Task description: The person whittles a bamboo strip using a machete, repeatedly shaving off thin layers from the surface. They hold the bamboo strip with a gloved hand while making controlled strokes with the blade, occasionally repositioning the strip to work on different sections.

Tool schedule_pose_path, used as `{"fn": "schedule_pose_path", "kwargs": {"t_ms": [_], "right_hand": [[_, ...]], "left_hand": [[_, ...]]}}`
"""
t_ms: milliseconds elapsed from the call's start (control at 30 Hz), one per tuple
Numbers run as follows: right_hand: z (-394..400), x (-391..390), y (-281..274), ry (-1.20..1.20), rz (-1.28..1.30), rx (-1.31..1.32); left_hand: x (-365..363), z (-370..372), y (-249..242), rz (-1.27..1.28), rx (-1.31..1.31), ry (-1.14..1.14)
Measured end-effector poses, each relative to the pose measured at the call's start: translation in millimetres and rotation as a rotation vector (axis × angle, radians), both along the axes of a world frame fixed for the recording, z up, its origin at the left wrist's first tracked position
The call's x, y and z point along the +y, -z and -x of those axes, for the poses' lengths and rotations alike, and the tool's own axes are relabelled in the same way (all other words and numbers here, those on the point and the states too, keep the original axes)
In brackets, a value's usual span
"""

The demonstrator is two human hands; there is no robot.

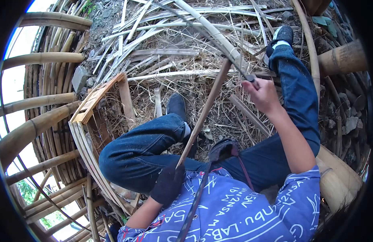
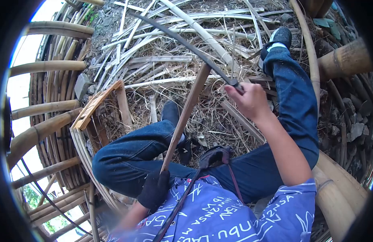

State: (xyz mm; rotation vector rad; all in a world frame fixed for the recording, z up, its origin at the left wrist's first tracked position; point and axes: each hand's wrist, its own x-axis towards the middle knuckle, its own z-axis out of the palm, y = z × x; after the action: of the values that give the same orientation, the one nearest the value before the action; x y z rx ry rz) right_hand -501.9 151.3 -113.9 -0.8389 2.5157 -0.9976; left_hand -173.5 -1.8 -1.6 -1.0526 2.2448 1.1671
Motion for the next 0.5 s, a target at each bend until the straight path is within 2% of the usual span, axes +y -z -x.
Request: {"fn": "schedule_pose_path", "kwargs": {"t_ms": [67, 133, 200, 267, 333, 500], "right_hand": [[3, 3, -22, 0.016, 0.061, -0.06], [3, 0, -18, 0.028, 0.11, -0.029], [0, 0, -10, 0.122, 0.211, -0.149], [-16, -2, -18, 0.243, 0.28, -0.562], [-25, -4, -21, 0.267, 0.397, -0.708], [-35, -8, -35, 0.218, 0.444, -0.563]], "left_hand": [[-2, 1, -2, -0.093, -0.014, -0.068], [-10, 2, 4, -0.171, -0.016, -0.103], [-19, 4, 6, -0.251, -0.002, -0.122], [-25, 5, 7, -0.611, -0.042, -0.34], [-25, 7, 12, -0.67, -0.022, -0.361], [-24, 22, 6, -0.725, -0.017, -0.342]]}}
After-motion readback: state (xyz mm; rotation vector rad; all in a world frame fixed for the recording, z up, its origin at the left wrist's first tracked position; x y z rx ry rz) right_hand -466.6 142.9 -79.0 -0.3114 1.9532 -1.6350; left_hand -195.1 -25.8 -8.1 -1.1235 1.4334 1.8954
